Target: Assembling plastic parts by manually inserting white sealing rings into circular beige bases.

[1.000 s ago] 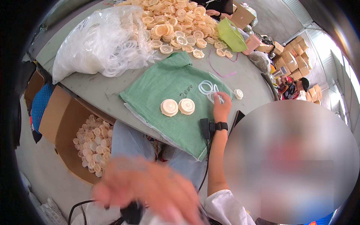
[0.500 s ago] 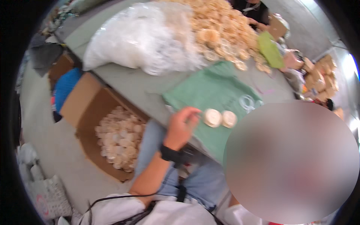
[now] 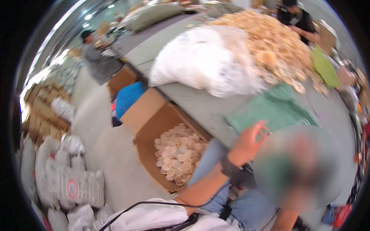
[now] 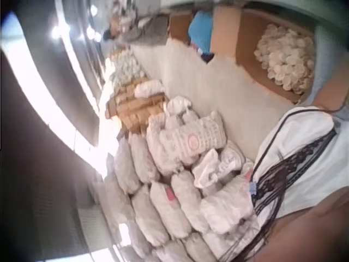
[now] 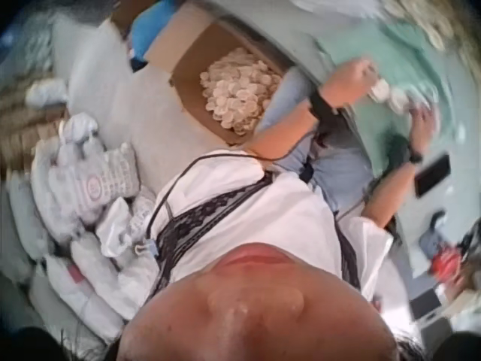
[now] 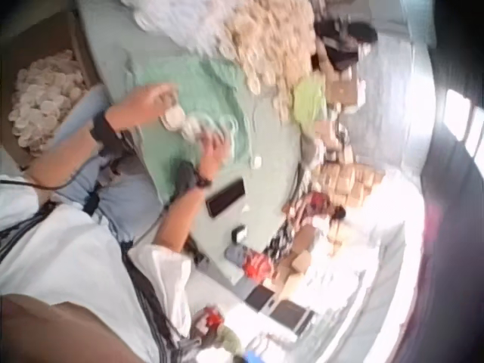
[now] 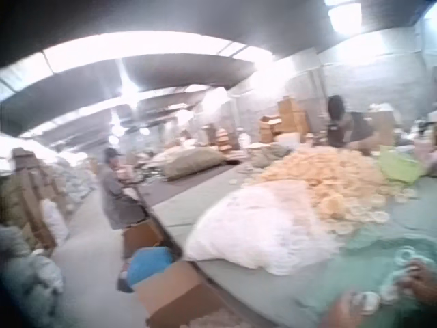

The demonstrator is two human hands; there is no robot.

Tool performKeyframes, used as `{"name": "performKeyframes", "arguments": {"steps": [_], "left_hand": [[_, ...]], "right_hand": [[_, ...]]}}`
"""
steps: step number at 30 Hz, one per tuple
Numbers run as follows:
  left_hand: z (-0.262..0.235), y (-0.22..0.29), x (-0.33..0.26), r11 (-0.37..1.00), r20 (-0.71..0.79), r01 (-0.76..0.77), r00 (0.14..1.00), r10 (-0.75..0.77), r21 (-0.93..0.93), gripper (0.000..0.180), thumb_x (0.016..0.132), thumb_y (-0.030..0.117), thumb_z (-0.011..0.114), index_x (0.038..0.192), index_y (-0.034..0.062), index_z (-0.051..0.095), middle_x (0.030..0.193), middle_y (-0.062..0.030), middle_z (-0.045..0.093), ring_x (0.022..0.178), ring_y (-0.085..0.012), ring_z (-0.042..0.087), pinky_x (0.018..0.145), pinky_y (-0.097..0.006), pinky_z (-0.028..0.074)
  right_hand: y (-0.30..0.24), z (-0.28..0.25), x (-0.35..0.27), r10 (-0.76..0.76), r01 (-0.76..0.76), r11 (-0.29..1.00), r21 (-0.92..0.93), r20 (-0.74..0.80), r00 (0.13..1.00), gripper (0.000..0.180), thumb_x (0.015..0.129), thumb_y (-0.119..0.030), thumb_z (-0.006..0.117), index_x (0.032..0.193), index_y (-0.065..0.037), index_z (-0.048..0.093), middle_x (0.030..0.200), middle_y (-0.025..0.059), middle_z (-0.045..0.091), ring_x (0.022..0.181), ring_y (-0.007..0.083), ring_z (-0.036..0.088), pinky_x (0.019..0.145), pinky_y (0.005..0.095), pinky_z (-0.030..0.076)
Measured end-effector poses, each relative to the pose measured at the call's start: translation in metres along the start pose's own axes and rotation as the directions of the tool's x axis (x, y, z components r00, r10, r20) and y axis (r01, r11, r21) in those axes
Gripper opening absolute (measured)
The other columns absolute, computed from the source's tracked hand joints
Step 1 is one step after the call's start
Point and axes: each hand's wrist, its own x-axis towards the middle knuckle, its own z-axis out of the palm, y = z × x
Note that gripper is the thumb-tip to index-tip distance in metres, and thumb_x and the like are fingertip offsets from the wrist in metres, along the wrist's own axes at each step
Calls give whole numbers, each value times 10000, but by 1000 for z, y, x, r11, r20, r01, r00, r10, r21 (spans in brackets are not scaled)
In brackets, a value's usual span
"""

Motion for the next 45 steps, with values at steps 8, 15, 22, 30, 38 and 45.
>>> {"name": "performKeyframes", "arguments": {"steps": [8,15,22,30,38,45], "left_hand": [[-7,2,32,946,323,290,918,-232,-147,195,871,87,572,1020,-22,633,849,-62,657,760,-90,605,677,-233,495],[4,10,24,974,390,228,895,-216,15,173,831,76,612,969,-23,642,793,-34,632,694,-86,559,649,-228,472],[-4,-3,13,966,212,104,965,-156,238,162,807,83,633,937,-14,640,784,-62,637,702,-125,571,663,-273,467],[2,-21,5,976,100,48,992,-71,214,143,817,64,612,940,-3,641,828,-89,655,754,-167,606,710,-294,471],[1,-14,16,966,205,117,965,-166,230,139,836,57,571,941,-12,631,803,-81,657,728,-153,603,687,-281,476],[0,-28,46,950,333,101,921,-202,297,130,807,95,583,893,12,633,831,-132,652,733,-262,626,671,-351,485]], "right_hand": [[-15,38,13,114,-153,971,186,207,972,188,838,-77,642,985,19,573,807,62,647,665,106,611,563,236,506],[-27,42,2,134,-129,990,-48,134,982,160,802,-93,672,910,13,621,779,67,656,633,88,589,567,225,483],[-25,51,-1,-15,51,975,-216,167,986,186,745,-90,685,920,-40,645,759,82,646,644,155,593,612,284,481],[-24,53,-1,-92,142,932,-333,162,983,167,745,-52,647,910,-60,626,756,101,628,661,214,591,602,318,468],[-19,55,-1,-105,145,876,-461,113,988,119,803,-88,596,919,-57,598,819,132,657,747,312,622,654,372,476],[-17,64,5,-55,64,843,-534,33,998,114,799,-118,584,909,-90,593,791,112,646,773,328,612,656,411,478]]}}
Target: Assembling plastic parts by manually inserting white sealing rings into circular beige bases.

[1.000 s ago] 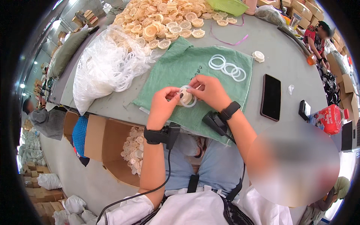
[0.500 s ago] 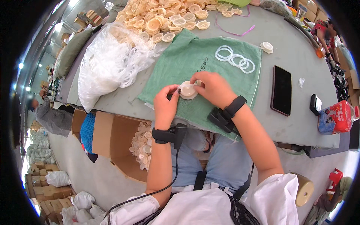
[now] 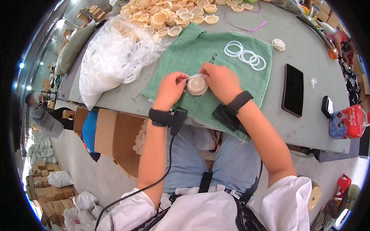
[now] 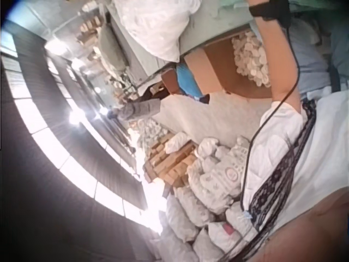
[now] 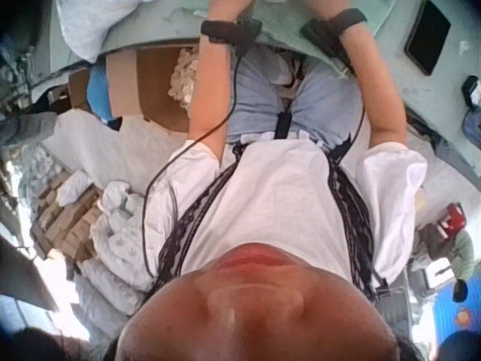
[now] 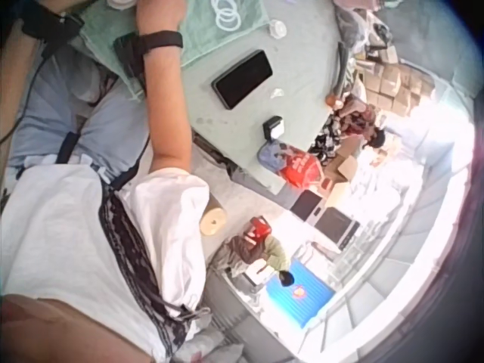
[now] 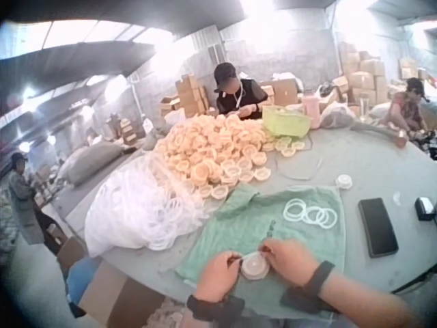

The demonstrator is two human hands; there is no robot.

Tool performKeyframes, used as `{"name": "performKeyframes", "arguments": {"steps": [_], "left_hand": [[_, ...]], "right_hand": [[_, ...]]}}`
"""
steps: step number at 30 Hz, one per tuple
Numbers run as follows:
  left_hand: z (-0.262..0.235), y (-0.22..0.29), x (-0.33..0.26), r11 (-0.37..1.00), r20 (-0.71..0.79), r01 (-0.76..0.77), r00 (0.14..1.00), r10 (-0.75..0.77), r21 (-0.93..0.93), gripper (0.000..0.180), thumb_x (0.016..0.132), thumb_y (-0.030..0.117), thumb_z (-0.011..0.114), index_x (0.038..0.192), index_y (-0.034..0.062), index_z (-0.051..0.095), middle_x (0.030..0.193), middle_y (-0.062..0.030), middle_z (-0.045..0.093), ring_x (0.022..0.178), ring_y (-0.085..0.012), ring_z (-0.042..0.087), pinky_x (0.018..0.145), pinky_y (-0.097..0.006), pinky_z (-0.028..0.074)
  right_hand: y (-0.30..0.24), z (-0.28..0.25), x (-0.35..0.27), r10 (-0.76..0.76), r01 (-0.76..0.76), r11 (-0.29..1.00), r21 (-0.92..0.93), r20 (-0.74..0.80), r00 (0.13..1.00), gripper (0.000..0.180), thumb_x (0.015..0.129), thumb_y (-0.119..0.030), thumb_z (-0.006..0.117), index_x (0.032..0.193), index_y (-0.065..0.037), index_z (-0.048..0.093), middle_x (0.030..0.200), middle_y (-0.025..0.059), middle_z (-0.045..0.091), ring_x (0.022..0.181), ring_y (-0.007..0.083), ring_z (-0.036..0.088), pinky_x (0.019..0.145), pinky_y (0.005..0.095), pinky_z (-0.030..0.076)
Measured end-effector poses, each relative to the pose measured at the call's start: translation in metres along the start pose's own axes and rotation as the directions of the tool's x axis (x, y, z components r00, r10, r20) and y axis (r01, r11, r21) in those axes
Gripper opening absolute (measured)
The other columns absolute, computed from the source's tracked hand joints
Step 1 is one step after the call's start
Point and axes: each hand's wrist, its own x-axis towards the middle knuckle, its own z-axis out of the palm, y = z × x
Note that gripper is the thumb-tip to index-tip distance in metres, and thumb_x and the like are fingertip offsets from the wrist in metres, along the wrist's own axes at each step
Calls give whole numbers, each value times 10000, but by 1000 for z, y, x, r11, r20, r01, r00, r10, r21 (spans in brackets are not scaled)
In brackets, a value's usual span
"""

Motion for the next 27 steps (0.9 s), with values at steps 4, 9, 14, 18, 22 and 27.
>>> {"name": "performKeyframes", "arguments": {"steps": [4,9,14,18,22,27], "left_hand": [[-6,5,17,991,176,127,975,-134,52,150,791,155,624,847,17,632,789,-137,646,720,-267,621,650,-363,476],[3,11,14,960,29,105,993,-117,260,224,794,232,650,834,14,620,719,-126,628,689,-264,609,623,-363,465],[3,14,-6,987,38,-91,996,86,133,467,730,296,735,1109,72,579,873,-61,598,751,-183,598,651,-323,461],[6,14,-21,937,112,-249,967,227,247,550,690,292,758,1160,83,565,1063,-93,542,881,-221,582,750,-327,471],[10,-1,-22,931,-92,-61,991,101,359,623,705,324,726,1242,92,511,1206,-119,490,1068,-294,495,894,-386,423],[15,1,-27,903,-244,-40,957,158,427,661,753,331,675,1316,82,434,1305,-147,439,1184,-354,400,973,-462,346]], "right_hand": [[4,3,1,-31,15,994,-110,-145,989,132,789,-153,621,901,-86,598,842,109,645,804,321,610,676,395,478],[16,-14,8,39,-30,997,69,-133,990,220,765,-209,669,940,-90,609,917,94,630,823,273,609,695,362,475],[52,-41,9,47,-53,998,-22,-226,973,397,704,-337,748,1021,-128,637,956,97,624,890,280,595,761,360,472],[69,-44,12,77,-110,987,-118,-253,964,381,721,-334,735,1038,-145,640,1066,123,596,1020,301,549,833,387,444],[85,-37,15,122,-290,886,-361,-424,898,299,721,-310,731,987,-194,662,1160,101,558,1131,302,466,918,454,364],[91,-31,21,41,-244,877,-414,-441,897,165,725,-273,719,881,-226,691,1154,84,561,1122,298,458,911,487,337]]}}
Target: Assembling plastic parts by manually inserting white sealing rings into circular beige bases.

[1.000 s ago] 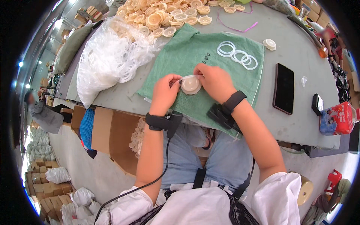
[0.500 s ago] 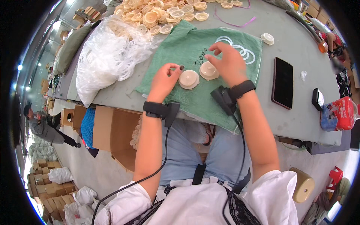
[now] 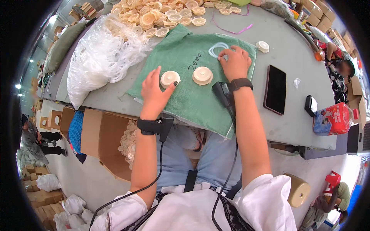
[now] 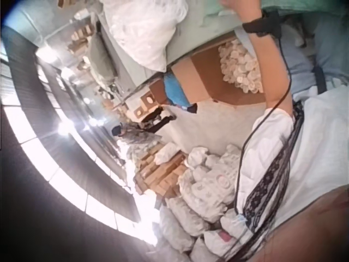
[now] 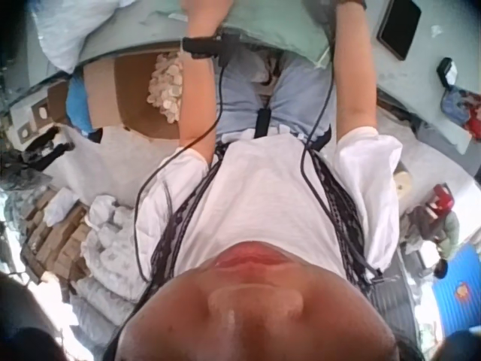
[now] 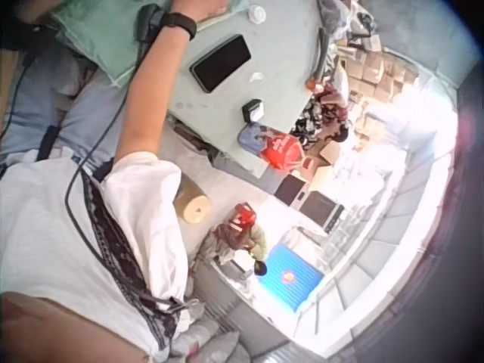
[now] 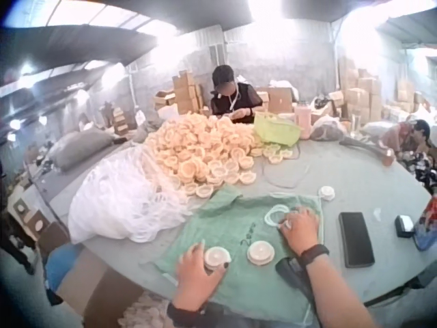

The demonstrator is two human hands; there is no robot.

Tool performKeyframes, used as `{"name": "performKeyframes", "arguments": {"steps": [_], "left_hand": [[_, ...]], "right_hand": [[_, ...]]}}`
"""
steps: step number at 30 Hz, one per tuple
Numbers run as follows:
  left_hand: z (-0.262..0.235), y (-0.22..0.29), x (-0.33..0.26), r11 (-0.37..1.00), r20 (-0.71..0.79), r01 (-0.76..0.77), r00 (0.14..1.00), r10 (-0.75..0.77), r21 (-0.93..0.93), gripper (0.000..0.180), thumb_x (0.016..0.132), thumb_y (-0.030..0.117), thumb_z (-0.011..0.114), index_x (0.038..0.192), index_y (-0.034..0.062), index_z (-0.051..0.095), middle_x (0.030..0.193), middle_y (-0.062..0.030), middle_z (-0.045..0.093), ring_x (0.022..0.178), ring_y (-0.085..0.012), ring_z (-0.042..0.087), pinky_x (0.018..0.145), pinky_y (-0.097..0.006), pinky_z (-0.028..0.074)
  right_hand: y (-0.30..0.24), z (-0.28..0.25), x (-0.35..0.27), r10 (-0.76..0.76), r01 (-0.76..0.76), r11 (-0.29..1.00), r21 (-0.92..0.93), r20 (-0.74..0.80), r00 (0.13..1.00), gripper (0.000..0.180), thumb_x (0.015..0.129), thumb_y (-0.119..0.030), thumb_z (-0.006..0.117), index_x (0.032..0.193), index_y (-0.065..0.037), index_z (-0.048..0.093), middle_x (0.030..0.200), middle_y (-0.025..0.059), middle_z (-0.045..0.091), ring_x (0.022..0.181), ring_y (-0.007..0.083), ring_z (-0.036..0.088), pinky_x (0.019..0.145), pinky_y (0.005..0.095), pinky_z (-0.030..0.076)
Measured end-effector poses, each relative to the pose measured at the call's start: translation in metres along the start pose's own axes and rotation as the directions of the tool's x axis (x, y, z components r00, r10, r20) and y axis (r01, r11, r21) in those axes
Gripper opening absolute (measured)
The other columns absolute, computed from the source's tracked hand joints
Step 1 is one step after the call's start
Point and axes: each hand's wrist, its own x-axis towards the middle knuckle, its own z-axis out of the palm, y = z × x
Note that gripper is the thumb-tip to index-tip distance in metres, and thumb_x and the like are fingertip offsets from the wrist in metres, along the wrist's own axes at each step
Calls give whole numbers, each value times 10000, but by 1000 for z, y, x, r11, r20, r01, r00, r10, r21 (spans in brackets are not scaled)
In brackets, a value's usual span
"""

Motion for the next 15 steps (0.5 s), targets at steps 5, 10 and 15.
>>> {"name": "performKeyframes", "arguments": {"steps": [5,10,15], "left_hand": [[-21,14,3,983,-109,-73,993,55,-170,582,761,276,671,1267,63,477,1246,-156,489,1166,-344,435,979,-435,345],[-15,35,19,882,-273,-207,957,94,-423,476,751,220,669,1169,40,530,1107,-189,574,1034,-358,542,889,-421,432],[10,71,24,913,-153,-137,985,83,-385,514,732,207,673,1183,63,473,1129,-129,491,1074,-323,468,876,-459,357]], "right_hand": [[-10,4,8,42,-26,970,243,-60,997,109,742,-225,702,850,-217,691,1096,98,583,1065,316,499,889,447,371],[-3,14,9,-62,83,875,477,-60,996,110,834,-149,624,904,-68,648,957,80,634,920,237,589,800,336,466],[56,21,17,-221,226,968,112,-53,974,137,840,-160,614,915,-46,631,1069,149,597,1108,312,505,948,405,381]]}}
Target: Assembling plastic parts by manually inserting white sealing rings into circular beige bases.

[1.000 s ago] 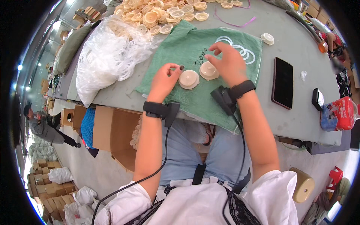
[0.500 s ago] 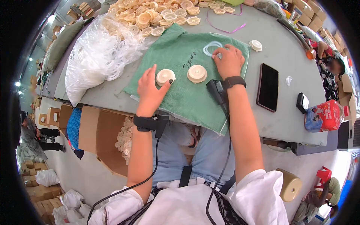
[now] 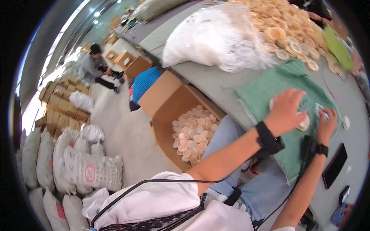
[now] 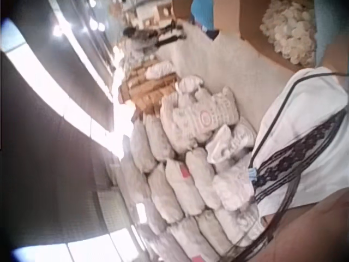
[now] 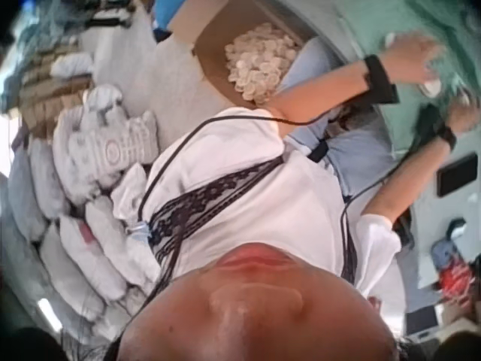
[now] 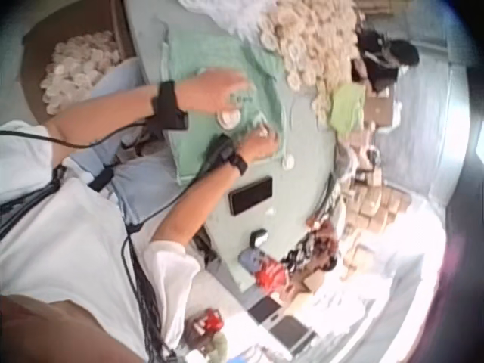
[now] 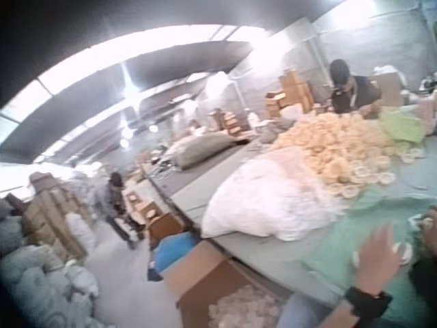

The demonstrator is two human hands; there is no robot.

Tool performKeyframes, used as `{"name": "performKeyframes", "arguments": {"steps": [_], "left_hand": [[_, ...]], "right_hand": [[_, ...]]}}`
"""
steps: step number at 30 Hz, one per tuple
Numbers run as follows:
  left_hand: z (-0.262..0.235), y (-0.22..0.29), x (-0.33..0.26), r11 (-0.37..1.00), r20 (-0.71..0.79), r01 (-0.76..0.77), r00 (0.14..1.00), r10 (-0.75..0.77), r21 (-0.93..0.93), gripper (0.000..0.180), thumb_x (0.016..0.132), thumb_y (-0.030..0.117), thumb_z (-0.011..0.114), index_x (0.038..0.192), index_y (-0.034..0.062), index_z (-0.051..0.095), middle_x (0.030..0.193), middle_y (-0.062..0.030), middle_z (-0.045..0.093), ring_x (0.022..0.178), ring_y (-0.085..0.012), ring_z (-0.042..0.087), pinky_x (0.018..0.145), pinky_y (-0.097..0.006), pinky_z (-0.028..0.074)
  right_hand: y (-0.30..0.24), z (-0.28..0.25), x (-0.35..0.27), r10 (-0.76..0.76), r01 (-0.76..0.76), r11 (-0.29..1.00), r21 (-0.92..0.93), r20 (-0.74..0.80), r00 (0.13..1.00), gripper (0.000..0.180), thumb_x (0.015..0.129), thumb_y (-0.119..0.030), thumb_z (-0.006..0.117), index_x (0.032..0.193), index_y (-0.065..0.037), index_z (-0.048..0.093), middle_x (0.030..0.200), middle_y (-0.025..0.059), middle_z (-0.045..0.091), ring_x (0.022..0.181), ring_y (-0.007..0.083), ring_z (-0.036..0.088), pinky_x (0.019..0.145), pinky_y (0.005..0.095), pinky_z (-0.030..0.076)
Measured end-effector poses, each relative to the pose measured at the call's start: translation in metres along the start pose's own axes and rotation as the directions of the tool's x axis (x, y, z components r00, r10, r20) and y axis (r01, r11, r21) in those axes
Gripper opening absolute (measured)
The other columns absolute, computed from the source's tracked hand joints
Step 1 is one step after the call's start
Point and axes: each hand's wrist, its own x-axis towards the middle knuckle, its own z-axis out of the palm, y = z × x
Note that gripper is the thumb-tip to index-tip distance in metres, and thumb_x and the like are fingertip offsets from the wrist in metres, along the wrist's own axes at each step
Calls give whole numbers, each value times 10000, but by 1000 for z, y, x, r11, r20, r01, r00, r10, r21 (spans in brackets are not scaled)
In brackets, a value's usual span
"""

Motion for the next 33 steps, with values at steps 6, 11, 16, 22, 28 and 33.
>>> {"name": "performKeyframes", "arguments": {"steps": [6,11,16,22,28,33], "left_hand": [[-1,1,-6,999,14,47,999,-47,-22,503,719,202,683,1164,78,484,1095,-103,486,1049,-305,468,874,-441,333],[1,-8,-13,999,-8,47,999,-48,-23,445,702,204,686,1104,94,529,1072,-95,489,1025,-288,472,864,-445,333],[-3,-3,-16,992,57,107,993,-104,-62,375,709,196,669,1053,89,564,1054,-90,508,1037,-291,480,875,-445,333],[-10,-2,-18,995,26,77,997,-75,-68,386,727,196,657,1074,67,546,1052,-99,510,1030,-294,486,874,-439,338],[-3,-9,-4,973,-140,107,981,-137,-202,517,781,192,635,1231,34,439,1053,-140,544,909,-302,564,781,-426,428],[0,-27,16,814,27,288,947,-319,-504,431,796,171,632,1168,-2,499,900,-142,602,742,-253,602,687,-364,480]], "right_hand": [[17,10,8,196,-252,933,257,224,955,149,852,-181,611,944,-66,631,1087,139,599,1046,289,539,906,387,406],[-38,2,-1,197,-225,967,117,213,957,220,832,-260,639,997,-115,636,1082,70,614,1015,272,554,871,376,422],[-36,-6,0,214,-178,967,-180,206,955,223,813,-275,653,1007,-165,651,1059,40,612,1025,272,557,846,353,433],[-52,-17,7,140,-131,983,131,-62,988,168,834,-205,650,980,-124,677,936,47,617,905,198,580,788,290,436],[-73,-19,9,218,-319,760,566,242,946,181,874,-147,620,1025,-54,658,907,9,628,802,99,591,710,238,463],[-96,-29,4,-37,-215,732,647,353,935,179,864,-85,600,1031,-39,646,991,32,656,849,106,607,735,237,478]]}}
